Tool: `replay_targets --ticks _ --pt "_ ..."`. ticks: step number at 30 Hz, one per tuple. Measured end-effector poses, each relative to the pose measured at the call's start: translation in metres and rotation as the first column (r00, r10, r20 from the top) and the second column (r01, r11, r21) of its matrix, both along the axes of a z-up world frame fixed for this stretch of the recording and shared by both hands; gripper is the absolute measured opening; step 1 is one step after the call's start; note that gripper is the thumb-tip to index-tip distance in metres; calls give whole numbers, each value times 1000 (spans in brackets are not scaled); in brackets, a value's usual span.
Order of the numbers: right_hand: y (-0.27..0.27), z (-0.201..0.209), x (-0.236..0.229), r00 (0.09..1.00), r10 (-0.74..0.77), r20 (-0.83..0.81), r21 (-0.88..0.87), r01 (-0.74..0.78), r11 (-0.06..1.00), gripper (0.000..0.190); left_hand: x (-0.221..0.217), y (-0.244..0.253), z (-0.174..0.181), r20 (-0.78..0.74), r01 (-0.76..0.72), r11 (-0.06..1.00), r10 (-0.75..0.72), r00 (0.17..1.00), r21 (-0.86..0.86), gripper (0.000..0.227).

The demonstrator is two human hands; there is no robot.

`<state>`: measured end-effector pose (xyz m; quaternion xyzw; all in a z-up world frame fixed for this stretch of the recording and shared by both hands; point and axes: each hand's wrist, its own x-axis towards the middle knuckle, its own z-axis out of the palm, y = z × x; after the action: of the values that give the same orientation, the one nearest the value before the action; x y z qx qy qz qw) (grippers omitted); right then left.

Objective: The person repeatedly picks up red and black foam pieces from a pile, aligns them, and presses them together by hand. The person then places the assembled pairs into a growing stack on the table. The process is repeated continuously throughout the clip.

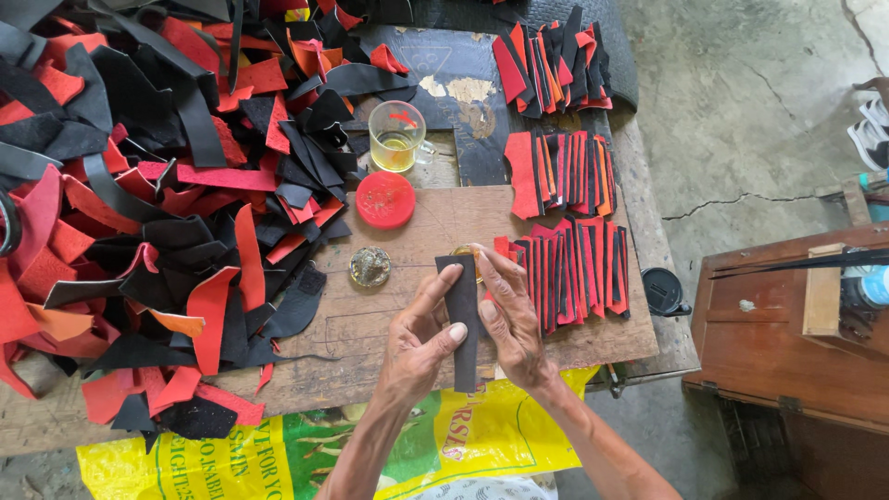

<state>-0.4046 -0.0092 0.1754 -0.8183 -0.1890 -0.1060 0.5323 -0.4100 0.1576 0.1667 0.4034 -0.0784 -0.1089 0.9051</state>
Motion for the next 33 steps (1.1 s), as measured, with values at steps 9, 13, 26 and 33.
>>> replay_targets --ticks 9,13,26,33 --pt "-1 6 -1 989 -70 129 -140 88 986 48 1 2 -1 21 -5 999 4 1000 47 71" --pt "-1 7 3 989 -51 136 -143 71 987 49 1 1 1 20 -7 998 5 1000 62 72" --pt "6 15 -11 960 -107 258 -191 160 969 39 12 2 7 58 -57 998 55 997 26 71" --pt "1 16 -16 953 -102 285 -207 165 964 36 9 1 -4 50 -56 997 54 997 46 70"
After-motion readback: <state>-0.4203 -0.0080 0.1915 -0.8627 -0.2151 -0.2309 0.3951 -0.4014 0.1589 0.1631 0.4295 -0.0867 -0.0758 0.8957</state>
